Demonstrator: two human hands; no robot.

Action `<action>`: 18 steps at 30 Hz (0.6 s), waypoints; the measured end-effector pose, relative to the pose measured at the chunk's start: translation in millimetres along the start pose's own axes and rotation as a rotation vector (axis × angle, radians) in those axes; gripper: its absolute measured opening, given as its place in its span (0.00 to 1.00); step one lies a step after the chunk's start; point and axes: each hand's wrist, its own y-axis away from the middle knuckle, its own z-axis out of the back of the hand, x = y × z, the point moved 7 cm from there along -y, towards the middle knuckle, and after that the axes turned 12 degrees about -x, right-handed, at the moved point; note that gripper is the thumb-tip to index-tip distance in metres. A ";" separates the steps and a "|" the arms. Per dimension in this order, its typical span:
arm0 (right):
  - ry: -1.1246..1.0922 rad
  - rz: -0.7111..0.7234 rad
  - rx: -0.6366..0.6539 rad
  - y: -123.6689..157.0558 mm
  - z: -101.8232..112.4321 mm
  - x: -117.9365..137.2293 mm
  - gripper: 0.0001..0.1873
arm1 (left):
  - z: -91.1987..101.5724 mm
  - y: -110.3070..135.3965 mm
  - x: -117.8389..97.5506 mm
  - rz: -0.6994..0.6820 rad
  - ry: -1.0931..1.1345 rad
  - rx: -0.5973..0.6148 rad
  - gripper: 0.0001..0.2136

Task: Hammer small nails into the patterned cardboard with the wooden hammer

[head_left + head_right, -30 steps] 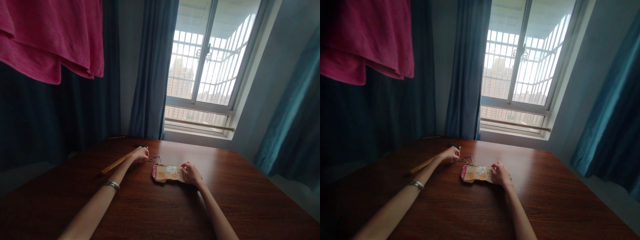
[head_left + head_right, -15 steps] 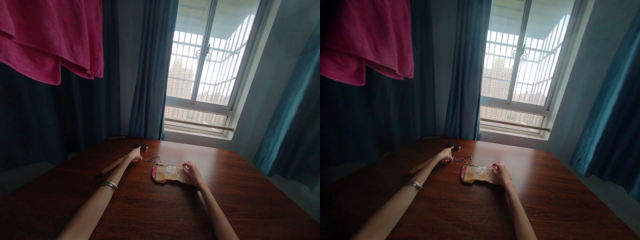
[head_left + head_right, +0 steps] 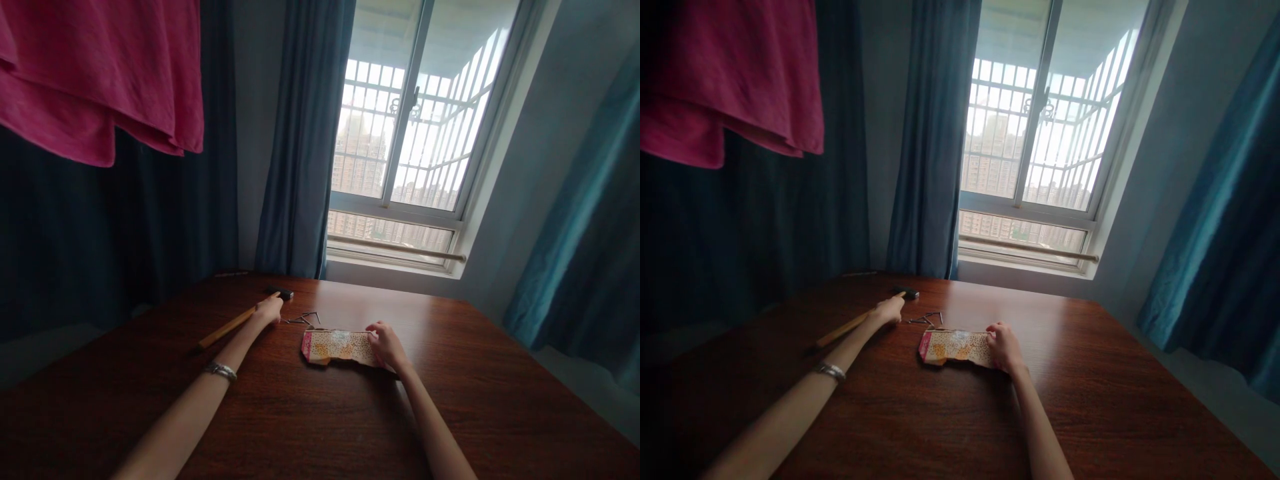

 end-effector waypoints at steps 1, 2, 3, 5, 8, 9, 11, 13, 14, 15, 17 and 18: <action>0.001 -0.001 0.002 -0.1 0.4 -0.3 0.12 | -0.1 0.3 0.5 -0.002 -0.005 0.000 0.21; 0.002 -0.002 0.004 -0.3 0.7 -0.8 0.12 | 0.3 0.5 1.1 -0.001 -0.010 0.000 0.22; 0.003 -0.003 0.007 -0.4 1.0 -1.4 0.12 | 1.4 0.5 1.9 0.002 -0.015 0.000 0.24; 0.007 -0.006 0.011 -0.8 1.7 -2.8 0.12 | 6.7 -0.1 3.5 0.009 -0.016 -0.017 0.27; 0.014 -0.010 0.013 -0.9 2.6 -4.2 0.12 | 18.7 -2.2 5.0 0.021 -0.002 -0.062 0.29; 0.016 -0.011 0.015 -0.8 2.8 -4.1 0.12 | 21.8 -2.7 5.6 0.028 -0.001 -0.071 0.29; 0.019 -0.012 0.023 -0.4 3.0 -3.2 0.12 | 24.0 -3.5 6.8 0.041 -0.007 -0.066 0.29; 0.023 -0.012 0.033 0.1 3.2 -1.7 0.12 | 21.1 -4.1 8.4 0.058 -0.017 -0.045 0.30; 0.024 -0.012 0.038 0.4 3.3 -0.9 0.12 | 17.9 -4.2 9.4 0.067 -0.021 -0.027 0.31; 0.025 -0.012 0.042 0.6 3.5 -0.2 0.12 | 14.0 -4.3 10.5 0.077 -0.027 -0.005 0.31; 0.027 -0.011 0.050 0.8 3.9 1.1 0.12 | 6.7 -4.3 12.9 0.098 -0.040 0.032 0.29; 0.028 -0.010 0.053 0.8 4.1 1.6 0.12 | 4.2 -4.4 13.7 0.102 -0.043 0.040 0.29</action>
